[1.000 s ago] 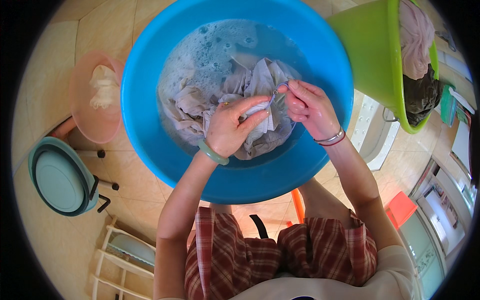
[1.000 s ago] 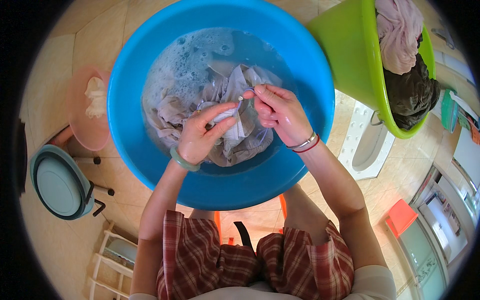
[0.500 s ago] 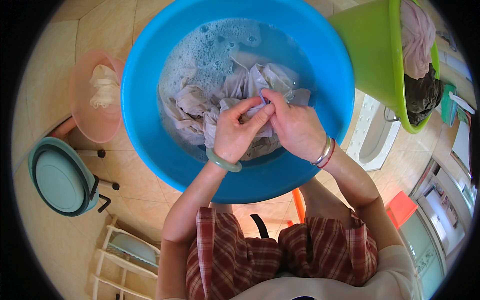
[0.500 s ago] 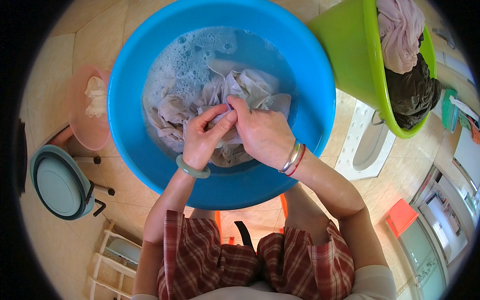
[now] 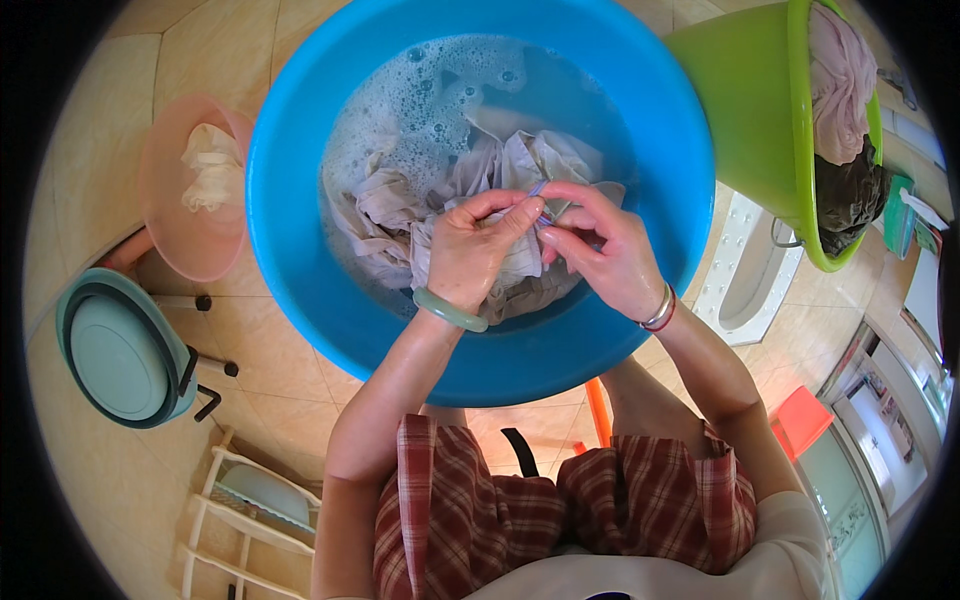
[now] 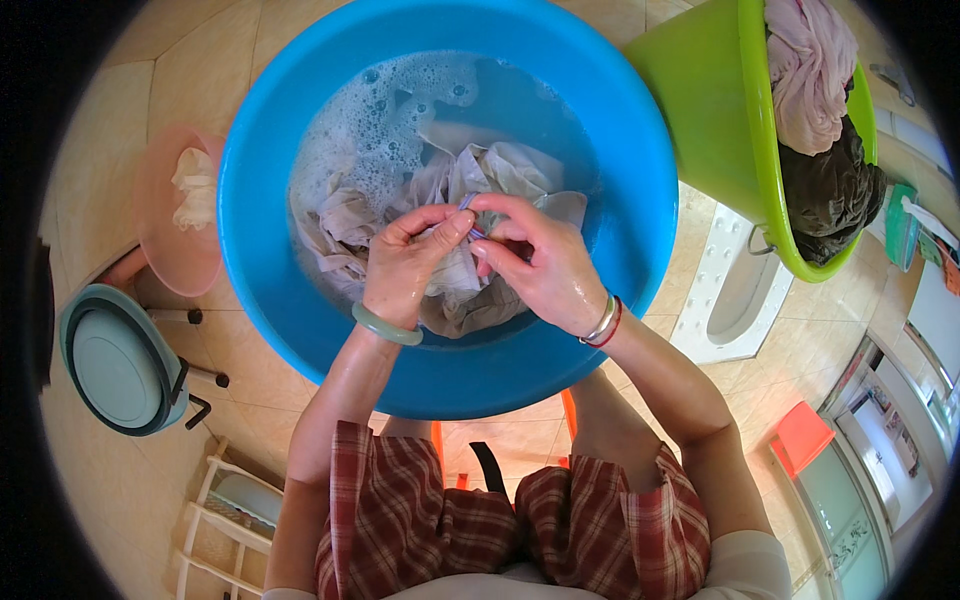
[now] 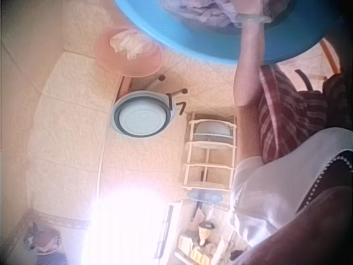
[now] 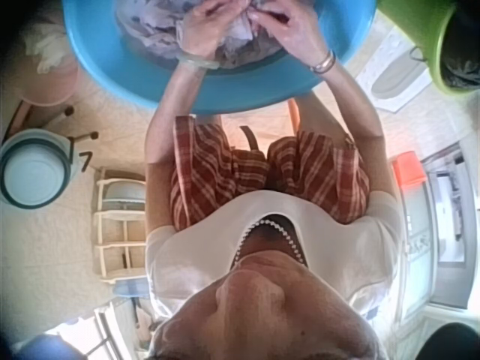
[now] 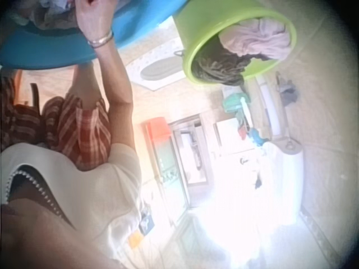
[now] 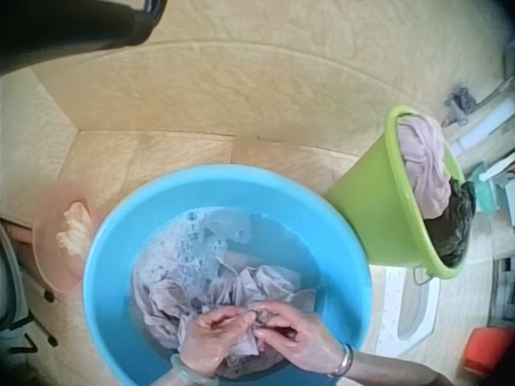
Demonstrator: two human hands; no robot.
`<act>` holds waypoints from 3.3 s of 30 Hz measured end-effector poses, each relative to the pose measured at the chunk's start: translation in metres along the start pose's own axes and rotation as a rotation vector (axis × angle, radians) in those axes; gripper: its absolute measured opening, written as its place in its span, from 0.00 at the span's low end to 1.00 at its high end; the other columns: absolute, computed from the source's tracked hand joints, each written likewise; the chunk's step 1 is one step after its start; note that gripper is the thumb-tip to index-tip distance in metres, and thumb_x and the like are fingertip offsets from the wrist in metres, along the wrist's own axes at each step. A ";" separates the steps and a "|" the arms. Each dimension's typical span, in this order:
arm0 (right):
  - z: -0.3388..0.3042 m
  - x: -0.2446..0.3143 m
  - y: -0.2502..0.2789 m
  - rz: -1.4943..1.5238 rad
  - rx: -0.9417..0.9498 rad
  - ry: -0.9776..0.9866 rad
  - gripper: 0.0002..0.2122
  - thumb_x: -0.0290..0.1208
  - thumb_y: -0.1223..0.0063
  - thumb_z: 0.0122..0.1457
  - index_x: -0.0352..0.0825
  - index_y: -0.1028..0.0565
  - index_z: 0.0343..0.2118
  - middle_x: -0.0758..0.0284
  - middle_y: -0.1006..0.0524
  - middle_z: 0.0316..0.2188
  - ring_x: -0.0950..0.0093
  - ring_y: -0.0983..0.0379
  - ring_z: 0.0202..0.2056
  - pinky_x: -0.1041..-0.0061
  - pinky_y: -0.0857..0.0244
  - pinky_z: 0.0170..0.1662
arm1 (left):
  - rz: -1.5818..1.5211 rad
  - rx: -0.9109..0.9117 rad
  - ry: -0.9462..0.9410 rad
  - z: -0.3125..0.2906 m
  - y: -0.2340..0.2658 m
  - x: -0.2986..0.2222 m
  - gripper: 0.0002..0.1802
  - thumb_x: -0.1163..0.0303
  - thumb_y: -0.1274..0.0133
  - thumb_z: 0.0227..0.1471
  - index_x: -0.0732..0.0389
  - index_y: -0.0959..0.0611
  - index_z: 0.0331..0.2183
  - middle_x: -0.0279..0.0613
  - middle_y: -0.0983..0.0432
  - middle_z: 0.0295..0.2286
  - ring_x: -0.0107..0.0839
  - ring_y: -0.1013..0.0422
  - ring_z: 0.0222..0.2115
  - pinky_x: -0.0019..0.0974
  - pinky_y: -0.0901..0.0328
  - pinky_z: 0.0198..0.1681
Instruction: The person hand washes clothes in a blue basin filled with soapy water. They scrub and agitate a light-colored garment, wring it out, and place it in a green bucket. They then add a brown shirt and other items from a pink basin into the blue basin and continue washing them by hand.
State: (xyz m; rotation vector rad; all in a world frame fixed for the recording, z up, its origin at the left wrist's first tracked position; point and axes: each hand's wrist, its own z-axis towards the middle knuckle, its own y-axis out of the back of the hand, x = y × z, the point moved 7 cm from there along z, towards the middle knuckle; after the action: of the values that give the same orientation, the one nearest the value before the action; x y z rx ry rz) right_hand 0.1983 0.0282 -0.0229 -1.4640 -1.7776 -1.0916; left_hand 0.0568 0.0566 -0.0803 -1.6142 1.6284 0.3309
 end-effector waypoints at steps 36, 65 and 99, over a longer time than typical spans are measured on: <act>0.007 0.019 -0.012 -0.263 0.063 0.677 0.10 0.21 0.40 0.51 0.38 0.23 0.37 0.67 0.26 0.34 0.68 0.28 0.36 0.73 0.30 0.40 | -0.009 -0.078 -0.133 -0.003 0.009 0.003 0.09 0.73 0.43 0.56 0.66 0.18 0.39 0.34 0.21 0.33 0.18 0.30 0.34 0.21 0.34 0.38; 0.004 0.021 -0.017 -0.364 -0.165 0.354 0.07 0.23 0.40 0.50 0.35 0.30 0.27 0.66 0.27 0.24 0.67 0.26 0.23 0.73 0.31 0.26 | 0.181 -0.306 -0.334 -0.013 0.008 -0.004 0.06 0.76 0.42 0.51 0.63 0.22 0.34 0.32 0.25 0.29 0.18 0.33 0.30 0.24 0.35 0.35; -0.002 0.042 -0.002 -0.372 -0.036 0.657 0.05 0.28 0.35 0.49 0.38 0.20 0.29 0.68 0.31 0.32 0.70 0.33 0.32 0.74 0.36 0.33 | 0.286 -0.270 -0.364 -0.011 0.011 -0.010 0.07 0.77 0.42 0.49 0.63 0.21 0.33 0.35 0.24 0.28 0.22 0.29 0.29 0.27 0.33 0.35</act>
State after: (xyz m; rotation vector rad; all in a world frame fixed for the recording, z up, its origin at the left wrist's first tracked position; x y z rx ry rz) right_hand 0.1865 0.0471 0.0131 -0.6651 -1.5640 -1.5724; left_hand 0.0416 0.0579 -0.0703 -1.4044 1.5732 0.9708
